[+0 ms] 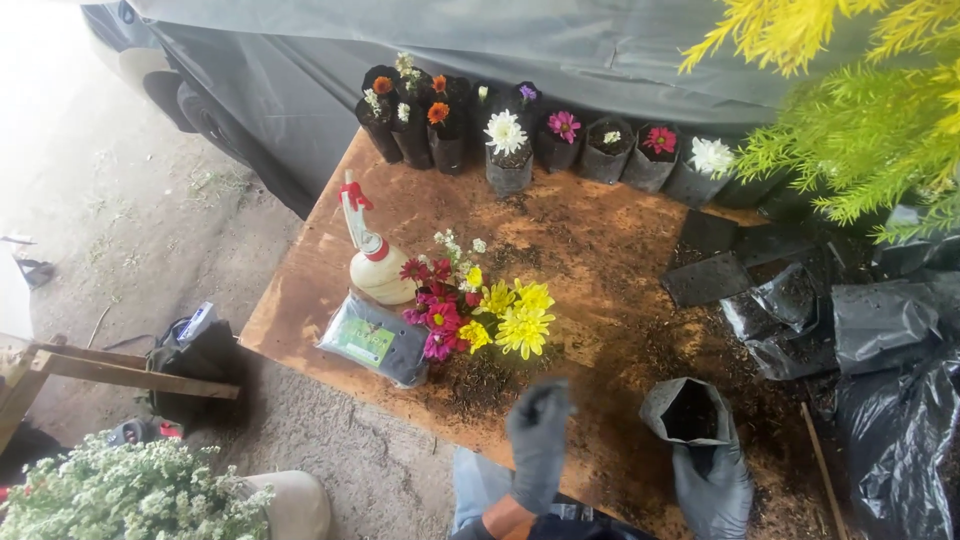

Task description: The person pots small flowering plants into black plastic bags filled with soil. They use a small trowel to scoop soil from a larger bag and fill the smaller bags around the plants, then place the finished pots in a row.

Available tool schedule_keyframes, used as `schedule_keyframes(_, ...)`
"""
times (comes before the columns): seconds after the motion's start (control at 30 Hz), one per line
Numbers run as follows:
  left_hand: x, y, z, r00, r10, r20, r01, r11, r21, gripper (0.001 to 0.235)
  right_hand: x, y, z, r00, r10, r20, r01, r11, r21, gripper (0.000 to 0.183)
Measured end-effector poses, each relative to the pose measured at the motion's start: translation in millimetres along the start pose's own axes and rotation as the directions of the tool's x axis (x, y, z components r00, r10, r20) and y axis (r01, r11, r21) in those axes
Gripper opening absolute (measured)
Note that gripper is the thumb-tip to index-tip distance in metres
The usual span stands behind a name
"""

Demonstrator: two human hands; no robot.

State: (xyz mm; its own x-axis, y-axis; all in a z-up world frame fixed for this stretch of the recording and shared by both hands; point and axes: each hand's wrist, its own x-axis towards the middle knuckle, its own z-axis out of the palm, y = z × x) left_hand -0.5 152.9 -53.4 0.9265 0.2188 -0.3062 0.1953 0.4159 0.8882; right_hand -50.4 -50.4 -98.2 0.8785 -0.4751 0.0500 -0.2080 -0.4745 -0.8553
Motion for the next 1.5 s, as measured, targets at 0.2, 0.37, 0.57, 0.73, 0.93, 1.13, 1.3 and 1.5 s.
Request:
schedule_keyframes(0.2, 40, 15, -32, 0.906, 0.253, -0.339, -0.362, 0.878, -0.312, 0.019, 2, 5, 5, 0.985, 0.170, 0.033, -0.168, 0.984, -0.063, 0.083)
schedule_keyframes(0.37, 69, 5, -43, 0.842, 0.307, -0.444, -0.464, 0.832, -0.305, 0.036, -2, 11, 16, 0.991, 0.134, -0.012, -0.130, 0.976, 0.172, 0.081)
schedule_keyframes(0.57, 92, -8, -43, 0.867, 0.341, -0.362, -0.468, 0.808, -0.360, 0.023, 1, -4, 7, 0.991, 0.134, -0.005, -0.134, 0.983, -0.124, 0.083)
schedule_keyframes(0.73, 110, -23, -47, 0.840, 0.315, -0.443, -0.468, 0.833, -0.294, 0.027, 2, -15, 10, 0.979, 0.204, 0.013, -0.205, 0.977, 0.068, 0.085)
schedule_keyframes(0.93, 114, -22, -48, 0.843, 0.267, -0.467, -0.423, 0.865, -0.270, 0.034, 7, -4, 6, 0.950, 0.297, 0.096, -0.301, 0.953, 0.033, 0.085)
schedule_keyframes(1.13, 100, 0, -43, 0.860, 0.357, -0.364, -0.457, 0.856, -0.240, 0.033, -4, 24, 14, 0.996, 0.059, -0.060, -0.061, 0.998, -0.027, 0.081)
schedule_keyframes(1.3, 94, 11, -38, 0.822, 0.459, -0.336, -0.533, 0.828, -0.174, 0.026, 0, 80, 27, 0.999, 0.021, -0.049, -0.022, 0.999, -0.033, 0.075)
schedule_keyframes(1.5, 102, 7, -41, 0.813, 0.454, -0.365, -0.521, 0.846, -0.107, 0.036, -2, 55, 20, 0.994, -0.084, -0.076, 0.078, 0.993, -0.088, 0.075)
